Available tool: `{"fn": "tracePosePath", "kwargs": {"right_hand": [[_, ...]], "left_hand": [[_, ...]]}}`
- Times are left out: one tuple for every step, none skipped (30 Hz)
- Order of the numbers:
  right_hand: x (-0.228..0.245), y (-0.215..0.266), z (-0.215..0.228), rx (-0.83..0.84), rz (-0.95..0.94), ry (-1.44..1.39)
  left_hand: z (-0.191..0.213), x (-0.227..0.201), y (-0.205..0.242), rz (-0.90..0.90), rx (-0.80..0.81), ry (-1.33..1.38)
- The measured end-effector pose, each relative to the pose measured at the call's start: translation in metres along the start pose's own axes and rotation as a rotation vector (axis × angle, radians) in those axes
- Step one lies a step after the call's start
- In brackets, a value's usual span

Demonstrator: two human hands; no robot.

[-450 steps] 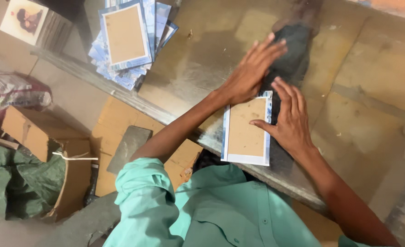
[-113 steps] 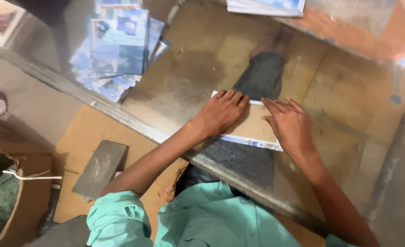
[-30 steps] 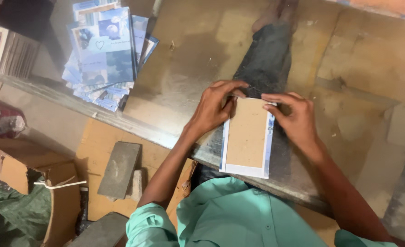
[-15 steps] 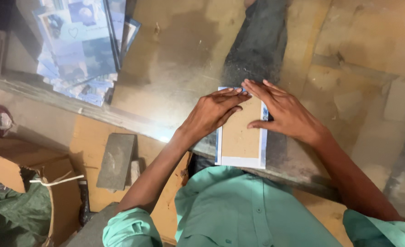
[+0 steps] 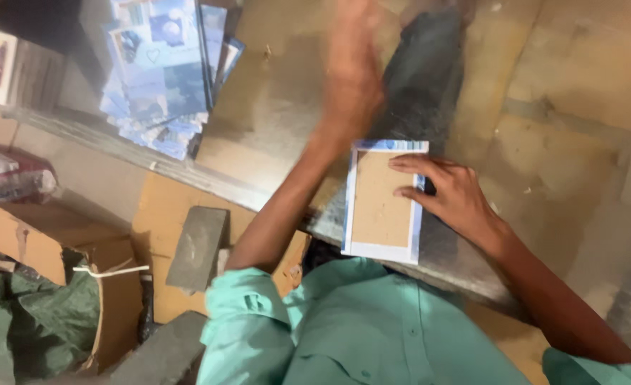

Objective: The person assembles small cards by placing a brown insert into a blue printed sleeve and pressing the edges to secure it. They repeat this process for multiple cards, stacking the finished ones on the table.

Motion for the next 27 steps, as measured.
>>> {"fn": "tracePosePath", "kwargs": {"right_hand": [[-0.007, -0.001, 0.000, -0.021, -0.027, -0.028], [-0.009, 0.003, -0.001, -0.034, -0.034, -0.032], [-0.009, 0.005, -0.002, -0.060, -0.034, -0.038], [-0.010, 0.005, -0.001, -0.086, -0.035, -0.045], [-0.010, 0.009, 0.001, -0.128, -0.019, 0.010], [-0.009, 0.012, 0.004, -0.169, -0.004, 0.065], [-0.009, 0.010, 0.008, -0.218, 0.025, 0.124], [-0.011, 0.009, 0.011, -0.241, 0.035, 0.146], [-0.011, 0.013, 0.011, -0.259, 0.031, 0.163], [-0.014, 0.015, 0.011, -0.278, 0.027, 0.180], [-0.015, 0.017, 0.010, -0.303, 0.043, 0.193], [-0.018, 0.017, 0.009, -0.327, 0.060, 0.206], [-0.021, 0.018, 0.009, -0.341, 0.077, 0.223], [-0.025, 0.020, 0.009, -0.354, 0.078, 0.246], [-0.028, 0.021, 0.007, -0.367, 0.083, 0.265], [-0.029, 0.023, 0.006, -0.380, 0.088, 0.285], [-0.031, 0.026, 0.005, -0.382, 0.081, 0.305], [-0.032, 0.029, 0.005, -0.384, 0.074, 0.326], [-0.033, 0.025, 0.007, -0.401, 0.082, 0.348], [-0.034, 0.022, 0.008, -0.406, 0.067, 0.368], [-0.034, 0.023, 0.007, -0.403, 0.048, 0.384], [-0.032, 0.025, 0.006, -0.399, 0.030, 0.399], [-0.031, 0.026, 0.005, -0.397, 0.024, 0.414], [-0.028, 0.027, 0.003, -0.395, 0.019, 0.428], [-0.026, 0.029, 0.003, -0.387, 0.010, 0.444], [-0.022, 0.028, 0.003, -0.364, 0.057, 0.387], [-0.017, 0.028, 0.002, -0.344, 0.099, 0.328]], "left_hand": [[-0.021, -0.017, 0.016, -0.154, 0.158, -0.036], [-0.036, -0.038, 0.041, -0.311, 0.314, -0.070], [-0.049, -0.051, 0.056, -0.484, 0.468, -0.109], [-0.052, -0.047, 0.053, -0.466, 0.511, -0.093], [-0.051, -0.046, 0.056, -0.440, 0.563, -0.067], [-0.053, -0.046, 0.059, -0.413, 0.616, -0.040], [-0.055, -0.050, 0.054, -0.397, 0.629, -0.002], [-0.057, -0.054, 0.049, -0.380, 0.642, 0.037], [-0.059, -0.058, 0.048, -0.357, 0.666, 0.082], [-0.057, -0.055, 0.035, -0.279, 0.560, 0.117], [-0.057, -0.051, 0.018, -0.202, 0.458, 0.159], [-0.058, -0.045, 0.004, -0.125, 0.356, 0.202], [-0.064, -0.038, -0.004, -0.041, 0.285, 0.191], [-0.071, -0.032, -0.010, 0.044, 0.216, 0.178], [-0.083, -0.042, -0.004, -0.024, 0.241, 0.143], [-0.096, -0.052, 0.004, -0.093, 0.263, 0.111], [-0.114, -0.082, 0.029, -0.318, 0.372, 0.066], [-0.126, -0.104, 0.054, -0.544, 0.476, 0.022], [-0.127, -0.104, 0.054, -0.571, 0.478, 0.055], [-0.128, -0.104, 0.053, -0.597, 0.481, 0.087], [-0.125, -0.105, 0.056, -0.616, 0.487, 0.120], [-0.122, -0.107, 0.062, -0.620, 0.503, 0.139], [-0.119, -0.112, 0.066, -0.628, 0.517, 0.156], [-0.116, -0.116, 0.066, -0.637, 0.531, 0.173], [-0.112, -0.103, 0.054, -0.383, 0.530, 0.264], [-0.104, -0.085, 0.044, -0.128, 0.523, 0.353], [-0.094, -0.066, 0.039, 0.125, 0.519, 0.439]]}}
Point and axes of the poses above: each hand's wrist, its own y-axis away from the middle knuckle, its own z-axis out of the back of the hand, x = y × z, the point moved 8 cm from there along -y, towards the middle knuckle, and after that the axes turned 5 degrees about -x, right-handed, at the moved point
